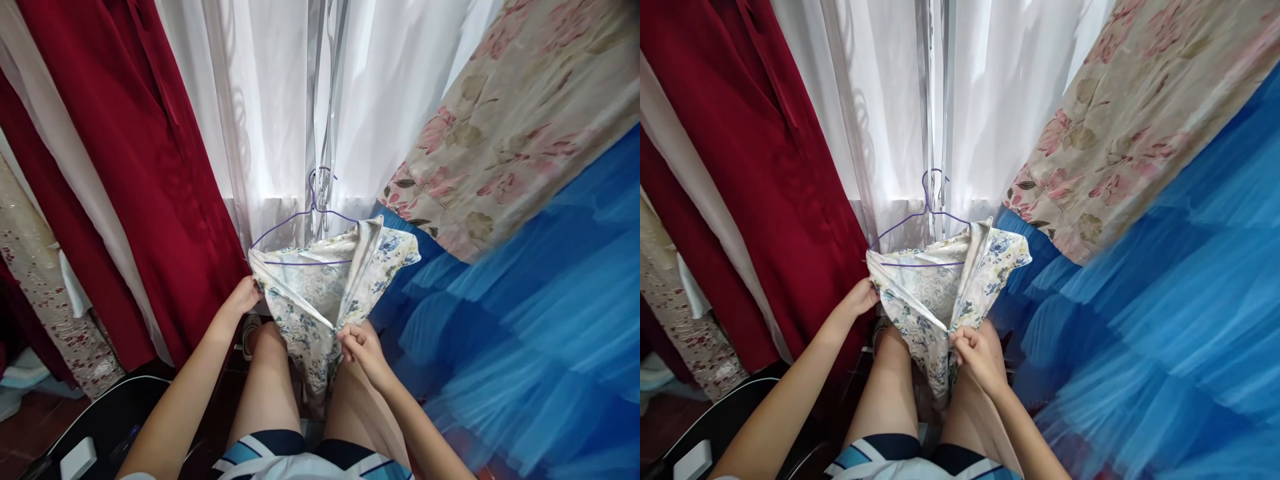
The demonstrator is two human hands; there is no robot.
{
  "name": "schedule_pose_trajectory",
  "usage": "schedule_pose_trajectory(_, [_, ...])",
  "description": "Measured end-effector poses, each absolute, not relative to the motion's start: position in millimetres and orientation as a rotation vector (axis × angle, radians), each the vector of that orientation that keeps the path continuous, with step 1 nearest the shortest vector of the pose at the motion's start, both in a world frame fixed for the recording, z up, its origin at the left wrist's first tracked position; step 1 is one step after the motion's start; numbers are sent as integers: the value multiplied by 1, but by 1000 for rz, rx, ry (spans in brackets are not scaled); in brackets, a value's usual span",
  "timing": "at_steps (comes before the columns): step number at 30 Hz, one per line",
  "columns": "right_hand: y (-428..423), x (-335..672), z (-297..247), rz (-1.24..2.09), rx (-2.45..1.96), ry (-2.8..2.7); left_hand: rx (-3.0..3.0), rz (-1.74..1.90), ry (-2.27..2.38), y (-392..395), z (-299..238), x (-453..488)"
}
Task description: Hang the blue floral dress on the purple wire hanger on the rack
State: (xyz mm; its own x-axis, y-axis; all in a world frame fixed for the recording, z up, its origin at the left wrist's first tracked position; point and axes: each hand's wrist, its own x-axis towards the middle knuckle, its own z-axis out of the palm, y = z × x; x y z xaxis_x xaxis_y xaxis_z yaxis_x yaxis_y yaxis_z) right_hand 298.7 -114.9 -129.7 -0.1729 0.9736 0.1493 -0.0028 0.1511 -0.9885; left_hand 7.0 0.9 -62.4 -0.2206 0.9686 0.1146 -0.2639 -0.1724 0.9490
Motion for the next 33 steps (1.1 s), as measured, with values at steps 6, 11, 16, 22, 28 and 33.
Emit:
schedule_pose_trajectory(6, [-129,320,-132,1213,-1123,-1432,1092,1243,940,-36,-82,52])
schedule_pose_trajectory(11, [-131,307,-132,1227,-1144,-1424,1151,1270,659,-63,-41,89])
schedule_pose_trajectory(16, [-139,300,-115,1122,-1184,-1496,1248,1430,494,-98,4,112])
schedule_pose_trajectory(22, [-171,301,-69,1039,-979,-1687,1671,1188,656,-129,-9,153])
schedule_pose_trajectory(28, [-178,295,-59,1628,-865,-1160,1693,1189,716,-123,-43,163])
schedule_pose_trajectory(33, [-170,320,-58,1617,-902,-1150,1778,668,597,-126,-60,133])
